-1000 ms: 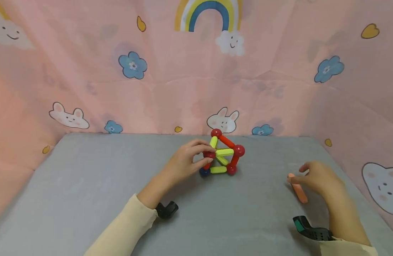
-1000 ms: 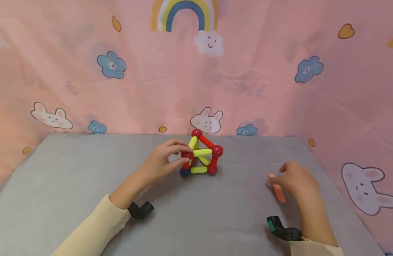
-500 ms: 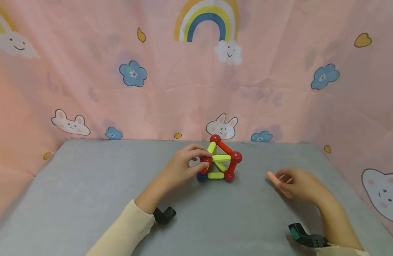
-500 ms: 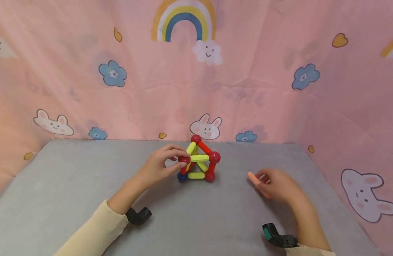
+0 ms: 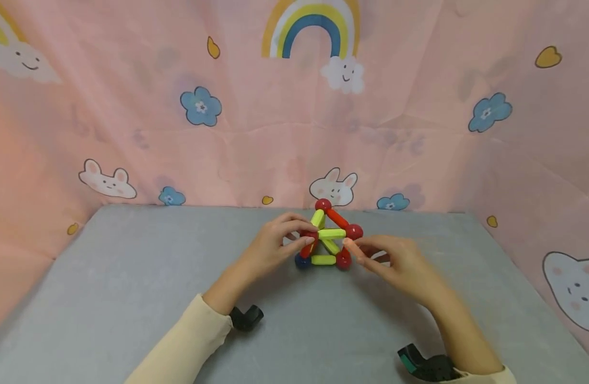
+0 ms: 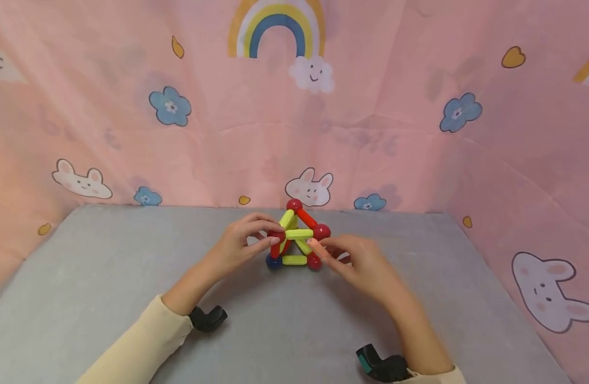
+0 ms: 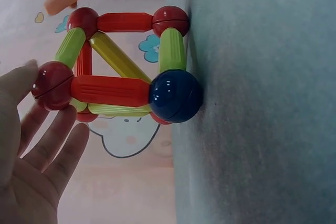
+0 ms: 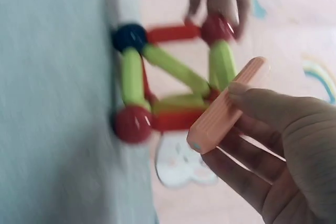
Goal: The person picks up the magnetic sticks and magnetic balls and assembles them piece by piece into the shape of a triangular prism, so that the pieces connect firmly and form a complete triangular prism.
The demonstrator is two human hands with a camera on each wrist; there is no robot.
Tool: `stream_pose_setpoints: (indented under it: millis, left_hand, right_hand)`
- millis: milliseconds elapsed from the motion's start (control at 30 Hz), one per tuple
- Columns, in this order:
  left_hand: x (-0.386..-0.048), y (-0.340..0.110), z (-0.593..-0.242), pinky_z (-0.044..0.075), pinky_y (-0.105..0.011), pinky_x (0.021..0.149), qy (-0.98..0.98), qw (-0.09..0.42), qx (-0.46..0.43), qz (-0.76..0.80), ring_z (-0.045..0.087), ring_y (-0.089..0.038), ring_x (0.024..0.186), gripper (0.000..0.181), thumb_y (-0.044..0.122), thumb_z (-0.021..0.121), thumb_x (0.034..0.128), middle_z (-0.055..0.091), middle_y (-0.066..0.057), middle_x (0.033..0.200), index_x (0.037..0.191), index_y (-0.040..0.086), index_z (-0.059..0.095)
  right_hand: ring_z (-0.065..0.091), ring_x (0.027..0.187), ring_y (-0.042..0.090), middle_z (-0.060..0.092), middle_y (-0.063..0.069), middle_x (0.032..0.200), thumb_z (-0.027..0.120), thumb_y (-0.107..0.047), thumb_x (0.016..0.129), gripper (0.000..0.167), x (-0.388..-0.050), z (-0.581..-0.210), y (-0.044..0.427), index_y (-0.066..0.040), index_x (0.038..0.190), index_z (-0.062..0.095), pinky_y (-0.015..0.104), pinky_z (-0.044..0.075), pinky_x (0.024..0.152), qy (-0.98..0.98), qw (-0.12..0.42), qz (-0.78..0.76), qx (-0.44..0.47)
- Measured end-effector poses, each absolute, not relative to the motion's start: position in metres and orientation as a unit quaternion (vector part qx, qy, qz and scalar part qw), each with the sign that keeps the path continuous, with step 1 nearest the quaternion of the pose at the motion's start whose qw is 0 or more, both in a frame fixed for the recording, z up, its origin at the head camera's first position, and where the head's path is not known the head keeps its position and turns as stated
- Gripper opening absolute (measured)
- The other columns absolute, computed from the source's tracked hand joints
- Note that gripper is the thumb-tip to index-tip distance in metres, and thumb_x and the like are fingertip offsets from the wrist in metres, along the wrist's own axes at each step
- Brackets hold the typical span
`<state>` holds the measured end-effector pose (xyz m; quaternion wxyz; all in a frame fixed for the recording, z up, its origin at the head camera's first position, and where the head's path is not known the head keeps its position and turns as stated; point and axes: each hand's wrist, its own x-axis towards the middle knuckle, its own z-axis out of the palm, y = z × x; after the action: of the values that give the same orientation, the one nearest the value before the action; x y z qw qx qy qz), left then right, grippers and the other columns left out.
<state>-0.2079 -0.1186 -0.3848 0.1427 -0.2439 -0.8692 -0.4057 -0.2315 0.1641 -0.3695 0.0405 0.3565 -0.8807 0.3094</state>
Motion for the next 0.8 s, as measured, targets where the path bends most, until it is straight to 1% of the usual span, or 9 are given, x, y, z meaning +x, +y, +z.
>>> stream_pose_setpoints:
  millis: [133, 267, 400, 533, 667, 733, 800]
  left_hand:
    - [-0.210, -0.119, -0.385, 0.059, -0.028, 0.085, -0.868, 0.147, -0.247, -0.404, 0.066, -0.015, 0.104, 0.026, 0.012, 0.074, 0.0923, 0.068, -0.003, 0.120, 0.118, 0.011, 0.074]
    - [-0.210, -0.119, -0.384, 0.059, -0.027, 0.085, -0.867, 0.150, -0.251, -0.404, 0.066, -0.015, 0.104, 0.025, 0.012, 0.074, 0.0923, 0.068, -0.002, 0.119, 0.117, 0.012, 0.074]
    - [-0.211, -0.119, -0.385, 0.059, -0.026, 0.085, -0.867, 0.148, -0.255, -0.402, 0.066, -0.015, 0.103, 0.025, 0.012, 0.073, 0.0923, 0.068, -0.002, 0.119, 0.117, 0.012, 0.073]
    - [-0.210, -0.119, -0.385, 0.059, -0.027, 0.084, -0.866, 0.149, -0.256, -0.403, 0.066, -0.016, 0.102, 0.025, 0.011, 0.073, 0.0922, 0.068, -0.004, 0.119, 0.117, 0.011, 0.073]
    - [-0.209, -0.119, -0.384, 0.059, -0.028, 0.084, -0.867, 0.150, -0.253, -0.403, 0.066, -0.016, 0.102, 0.025, 0.012, 0.073, 0.0926, 0.068, -0.004, 0.119, 0.117, 0.011, 0.073]
    - [-0.208, -0.119, -0.384, 0.059, -0.028, 0.084, -0.867, 0.149, -0.253, -0.403, 0.066, -0.016, 0.102, 0.024, 0.012, 0.073, 0.0928, 0.068, -0.004, 0.120, 0.117, 0.011, 0.073]
    - [-0.208, -0.119, -0.385, 0.059, -0.028, 0.084, -0.867, 0.149, -0.254, -0.402, 0.066, -0.016, 0.102, 0.024, 0.012, 0.073, 0.0928, 0.068, -0.004, 0.120, 0.117, 0.010, 0.073]
  right_hand:
    - [0.072, 0.083, 0.009, 0.076, -0.004, 0.097, 0.080, -0.015, 0.086, 0.029, -0.227, -0.376, 0.143, -0.013, 0.115, 0.075, 0.027, 0.062, 0.073, -0.860, 0.055, 0.317, 0.395]
    - [0.073, 0.081, 0.011, 0.076, 0.000, 0.097, 0.081, -0.014, 0.085, 0.031, -0.225, -0.382, 0.133, -0.009, 0.115, 0.075, 0.029, 0.063, 0.072, -0.862, 0.070, 0.306, 0.397]
    - [0.072, 0.080, 0.012, 0.075, -0.001, 0.093, 0.081, -0.016, 0.086, 0.030, -0.223, -0.387, 0.129, -0.009, 0.114, 0.076, 0.033, 0.063, 0.073, -0.871, 0.088, 0.299, 0.380]
    - [0.071, 0.079, 0.012, 0.076, -0.001, 0.091, 0.081, -0.019, 0.086, 0.028, -0.221, -0.393, 0.123, -0.010, 0.112, 0.077, 0.034, 0.062, 0.073, -0.874, 0.135, 0.287, 0.368]
    - [0.069, 0.073, 0.011, 0.077, 0.001, 0.088, 0.083, -0.021, 0.084, 0.029, -0.219, -0.398, 0.115, -0.009, 0.111, 0.078, 0.029, 0.059, 0.067, -0.872, 0.194, 0.277, 0.355]
    - [0.063, 0.068, 0.010, 0.076, 0.001, 0.084, 0.083, -0.021, 0.083, 0.029, -0.217, -0.400, 0.112, -0.009, 0.109, 0.079, 0.025, 0.055, 0.062, -0.871, 0.214, 0.270, 0.351]
    - [0.056, 0.064, 0.009, 0.072, -0.001, 0.078, 0.084, -0.022, 0.083, 0.029, -0.216, -0.402, 0.110, -0.008, 0.108, 0.079, 0.022, 0.049, 0.057, -0.871, 0.227, 0.261, 0.348]
